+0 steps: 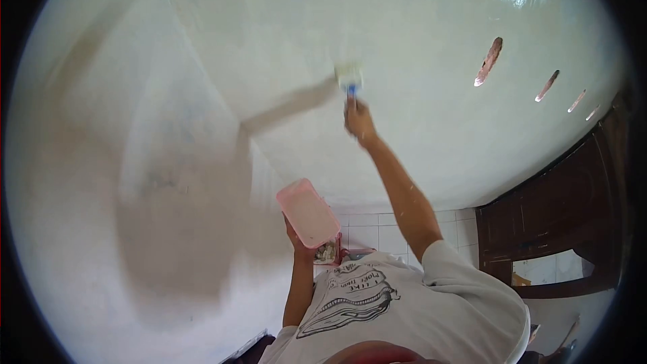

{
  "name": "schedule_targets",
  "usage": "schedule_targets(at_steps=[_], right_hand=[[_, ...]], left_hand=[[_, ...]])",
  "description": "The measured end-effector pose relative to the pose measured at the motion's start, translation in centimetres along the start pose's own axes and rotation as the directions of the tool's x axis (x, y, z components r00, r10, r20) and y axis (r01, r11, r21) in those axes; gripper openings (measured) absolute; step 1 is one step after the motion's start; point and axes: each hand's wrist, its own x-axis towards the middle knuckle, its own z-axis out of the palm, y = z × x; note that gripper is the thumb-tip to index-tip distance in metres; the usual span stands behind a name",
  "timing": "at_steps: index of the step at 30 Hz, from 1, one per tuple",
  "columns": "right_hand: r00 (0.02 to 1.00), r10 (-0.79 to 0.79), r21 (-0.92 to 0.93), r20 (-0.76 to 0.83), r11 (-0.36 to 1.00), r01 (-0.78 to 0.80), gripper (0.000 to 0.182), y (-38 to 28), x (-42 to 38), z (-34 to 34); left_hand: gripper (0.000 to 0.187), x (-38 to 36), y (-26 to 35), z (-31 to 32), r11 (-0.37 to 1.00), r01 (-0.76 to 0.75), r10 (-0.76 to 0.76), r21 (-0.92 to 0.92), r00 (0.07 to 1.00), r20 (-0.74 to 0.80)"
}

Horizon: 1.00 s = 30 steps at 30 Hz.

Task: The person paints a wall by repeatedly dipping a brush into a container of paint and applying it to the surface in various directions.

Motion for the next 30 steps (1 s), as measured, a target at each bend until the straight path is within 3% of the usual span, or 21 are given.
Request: schedule_targets(at_steps=[1, 2, 3, 5, 6, 7, 9, 10, 12, 13, 15, 16, 18, 19, 20, 22, 24, 25, 26, 27, 30], right_hand=[[0.844, 0.513, 0.317, 0.155, 0.783, -0.535, 0.042, 5.7, -4.8, -0.1], [0.629, 0.692, 0.464, 0.355, 0.454, -0.761, 0.033, 10.9, -5.1, -1.4], [0.623, 0.695, 0.461, 0.359, 0.448, -0.766, 0.033, 10.9, -5.5, -1.3], [0.741, 0.621, 0.592, 0.256, 0.505, -0.628, 0.034, 8.4, -4.0, -0.5], [0.768, 0.536, 0.575, 0.351, 0.524, -0.629, 0.027, 4.5, -0.6, -1.1], [0.884, 0.335, 0.544, 0.327, 0.698, -0.466, 0.021, -2.7, 1.0, -1.7], [0.927, 0.064, 0.697, 0.371, 0.641, -0.323, 0.017, -16.6, 3.5, -2.3], [0.904, -0.112, 0.639, 0.413, 0.743, -0.2, 0.018, -22.2, 3.7, -2.4], [0.907, -0.236, 0.534, 0.348, 0.845, 0.015, 0.019, -28.3, 4.1, -2.3], [0.904, -0.244, 0.537, 0.35, 0.843, 0.019, 0.019, -28.1, 4.0, -1.8], [0.962, -0.202, 0.252, 0.183, 0.956, 0.152, 0.025, -25.0, 3.0, -0.5], [0.962, -0.115, 0.334, 0.246, 0.942, 0.028, 0.028, -19.3, 4.0, -0.4], [0.976, -0.064, 0.211, 0.206, 0.977, 0.019, 0.031, -8.6, 1.1, -0.3], [0.968, 0.081, 0.32, 0.237, 0.934, -0.157, 0.031, -2.7, -0.4, -0.4], [0.896, 0.315, 0.425, 0.312, 0.797, -0.428, 0.031, 2.3, -1.9, -0.3], [0.6, 0.673, 0.537, 0.434, 0.342, -0.771, 0.021, 7.8, -3.5, -0.7], [0.748, 0.535, 0.574, 0.393, 0.492, -0.654, 0.017, 5.2, -3.0, -0.7], [0.81, 0.475, 0.635, 0.345, 0.517, -0.574, 0.018, 0.5, -1.1, -0.4], [0.857, 0.426, 0.689, 0.29, 0.528, -0.496, 0.019, -4.4, 1.1, -0.3], [0.878, 0.191, 0.781, 0.439, 0.402, -0.478, 0.018, -7.5, 3.9, -1.3], [0.9, -0.034, 0.662, 0.435, 0.69, -0.294, 0.017, -22.3, 4.6, -1.7]], left_hand=[[0.073, -0.6, -0.1, 0.1, 0.997, 0.054, -0.054, -0.057, 0.999, -0.001], [0.075, -0.9, -0.1, 0.2, 0.988, 0.108, -0.108, -0.111, 0.994, 0.008], [0.075, -1.5, -0.1, -0.2, 0.988, 0.106, -0.107, -0.111, 0.994, 0.0], [0.078, -1.5, 0.8, -1.1, 0.992, 0.094, -0.086, -0.084, 0.992, 0.093], [0.078, -1.3, 1.0, -0.8, 0.992, 0.09, -0.082, -0.088, 0.992, 0.092], [0.079, -1.6, 1.0, -0.5, 0.984, 0.121, -0.121, -0.131, 0.993, 0.012], [0.079, -2.0, 0.9, -0.3, 0.974, 0.142, -0.156, -0.179, 0.986, -0.066], [0.08, -2.0, 0.8, -0.5, 0.982, 0.138, -0.143, -0.129, 0.989, -0.031], [0.08, -1.4, 0.5, -0.6, 0.989, 0.125, -0.125, -0.078, 0.992, 0.009], [0.08, -1.1, 0.2, -0.4, 0.989, 0.122, -0.119, -0.081, 0.992, 0.032], [0.08, -1.2, 0.0, -0.2, 0.99, 0.117, -0.114, -0.078, 0.992, 0.048], [0.08, -1.1, -0.1, 0.0, 0.989, 0.116, -0.112, -0.088, 0.992, 0.051], [0.08, -1.3, 0.2, 0.2, 0.989, 0.113, -0.108, -0.099, 0.992, 0.058], [0.08, -1.1, 0.3, 0.1, 0.994, 0.097, -0.095, -0.04, 0.994, 0.051], [0.08, -0.7, 0.4, 0.2, 0.997, 0.074, -0.075, 0.019, 0.996, 0.047], [0.079, -0.7, 0.8, 0.7, 0.998, 0.035, -0.036, 0.049, 0.999, 0.012], [0.079, -1.0, 1.7, 1.0, 0.996, -0.002, 0.003, 0.089, 1.0, -0.017], [0.077, -1.1, 1.8, 1.0, 1.0, 0.008, -0.007, 0.007, 0.999, -0.032], [0.077, -1.3, 1.9, 0.9, 0.999, 0.018, -0.02, -0.035, 0.999, -0.048], [0.076, -1.5, 2.0, 0.8, 0.997, 0.027, -0.032, -0.077, 0.997, -0.064], [0.076, -1.2, 2.0, 0.4, 0.999, 0.049, -0.049, 0.0, 0.997, -0.06]])
